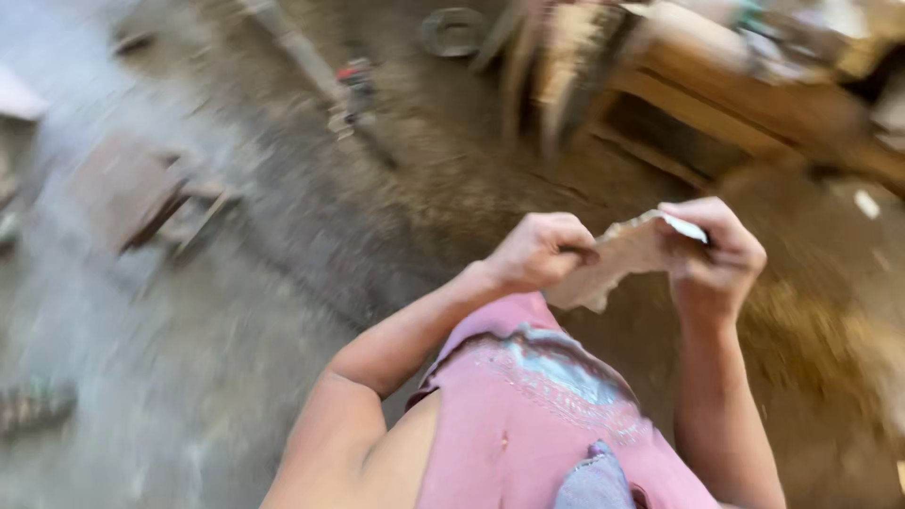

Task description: The person applies wood filler from a small board onto defects on a wooden furniture panel using a small spatula, then wipes a dark stain or finish across the panel with a pad, and presses small filler patches into remaining holes by hand before scooping more filler with the spatula.

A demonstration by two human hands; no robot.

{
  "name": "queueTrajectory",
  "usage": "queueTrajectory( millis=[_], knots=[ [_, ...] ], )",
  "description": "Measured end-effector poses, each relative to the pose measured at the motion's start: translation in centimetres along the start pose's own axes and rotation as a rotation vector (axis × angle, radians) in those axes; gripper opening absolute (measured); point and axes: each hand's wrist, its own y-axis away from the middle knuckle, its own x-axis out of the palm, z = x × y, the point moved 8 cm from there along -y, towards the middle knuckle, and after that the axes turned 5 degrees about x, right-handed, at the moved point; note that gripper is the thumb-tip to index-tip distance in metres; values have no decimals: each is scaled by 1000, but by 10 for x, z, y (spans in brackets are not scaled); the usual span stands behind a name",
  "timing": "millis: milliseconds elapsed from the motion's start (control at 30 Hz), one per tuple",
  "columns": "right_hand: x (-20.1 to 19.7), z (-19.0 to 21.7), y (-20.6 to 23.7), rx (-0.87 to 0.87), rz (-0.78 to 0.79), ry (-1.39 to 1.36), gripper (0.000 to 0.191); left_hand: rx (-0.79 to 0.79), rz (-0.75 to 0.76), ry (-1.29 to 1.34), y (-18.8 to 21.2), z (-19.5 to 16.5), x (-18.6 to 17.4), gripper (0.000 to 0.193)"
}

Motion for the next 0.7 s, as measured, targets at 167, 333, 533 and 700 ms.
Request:
queueTrajectory(
  millis=[167, 333, 533, 700],
  knots=[
    [147, 16, 28, -238, 352, 150, 12, 143, -367, -265, 98, -53, -93, 51],
    [277, 26, 68, -330, 622, 218, 11, -135, -682, -166, 196, -34, -160, 15],
    [459, 10, 88, -186, 886, 85, 2, -185, -994, -393, 330, -18, -283, 7],
    [644, -19, 112, 201, 1101, 33, 10, -264, -1309, -303, 455, 10, -398, 4]
  ],
)
